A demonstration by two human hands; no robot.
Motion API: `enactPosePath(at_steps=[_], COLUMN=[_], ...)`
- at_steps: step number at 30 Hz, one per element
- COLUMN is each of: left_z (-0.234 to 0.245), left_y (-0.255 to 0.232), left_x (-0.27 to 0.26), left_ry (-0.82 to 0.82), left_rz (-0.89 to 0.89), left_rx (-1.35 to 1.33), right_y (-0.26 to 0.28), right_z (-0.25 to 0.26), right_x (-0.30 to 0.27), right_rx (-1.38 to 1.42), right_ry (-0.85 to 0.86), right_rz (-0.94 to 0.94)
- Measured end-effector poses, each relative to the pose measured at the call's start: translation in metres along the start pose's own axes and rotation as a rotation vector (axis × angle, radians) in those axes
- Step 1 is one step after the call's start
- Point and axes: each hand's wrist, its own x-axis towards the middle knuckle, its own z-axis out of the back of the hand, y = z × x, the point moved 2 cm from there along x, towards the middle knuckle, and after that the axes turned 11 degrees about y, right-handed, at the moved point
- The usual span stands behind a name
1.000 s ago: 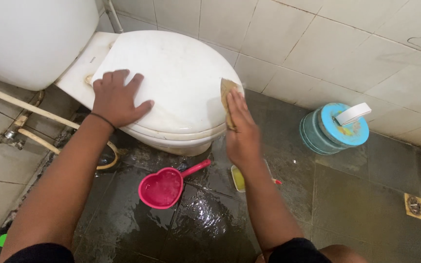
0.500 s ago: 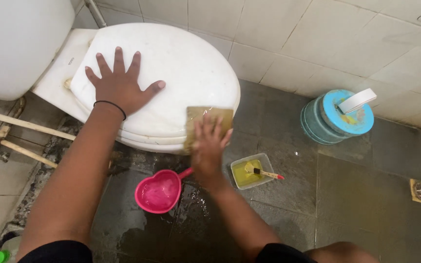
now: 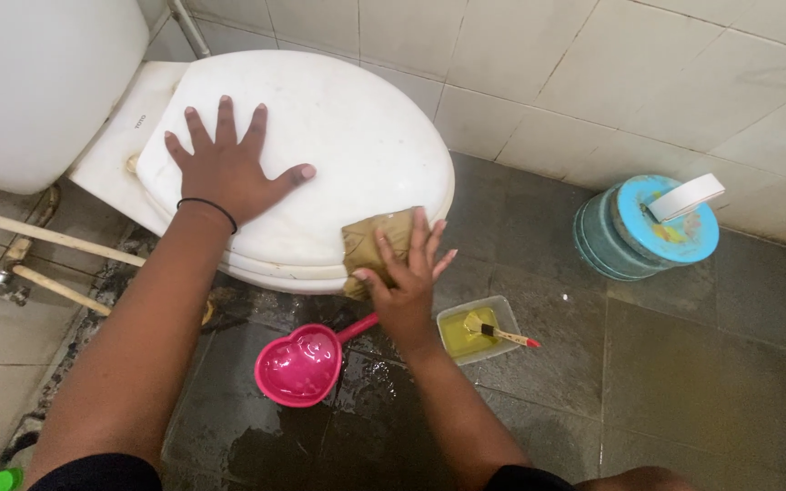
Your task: Cleaning the exterior surfaces and base of a toilet using detergent, brushes, and sponges.
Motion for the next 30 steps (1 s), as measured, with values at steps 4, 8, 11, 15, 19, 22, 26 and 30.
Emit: enactPosePath(at_steps=[4, 8, 11, 15, 19, 22, 26, 30], left_z=[0.009, 0.007, 0.007, 0.012, 0.007, 0.005, 0.002, 0.009], left_y=[-0.006, -0.002, -0.005, -0.006, -0.004, -0.004, -0.004, -0.007], left_x=[-0.006, -0.005, -0.006, -0.011, -0.006, -0.009, -0.007, -0.01], left_ry=[0.001, 0.02, 0.025, 0.004, 0.018, 0.023, 0.002, 0.01], left_rz=[0.004, -0.003, -0.003, -0.017, -0.018, -0.011, -0.016, 0.001], left_rx=[-0.026, -0.019, -0.031, -0.052, -0.021, -0.038, -0.012, -0.018], right_y=[0.006, -0.026, -0.025, 0.035, 0.023, 0.005, -0.047, -0.07], right_z=[0.015, 0.03, 0.038, 0.013, 0.02, 0.033, 0.05, 0.043], right_x=[0.006, 0.023, 0.026, 0.015, 0.021, 0.025, 0.035, 0.036], right_rx=[0.172, 0.265, 0.27, 0.047, 0.031, 0.122, 0.48, 0.629], right_ry=[-0.004, 0.021, 0.025, 0.085, 0.079, 0.087, -0.075, -0.208], right_rz=[-0.004, -0.195, -0.283, -0.047, -0.107, -0.166, -0.345, -0.164])
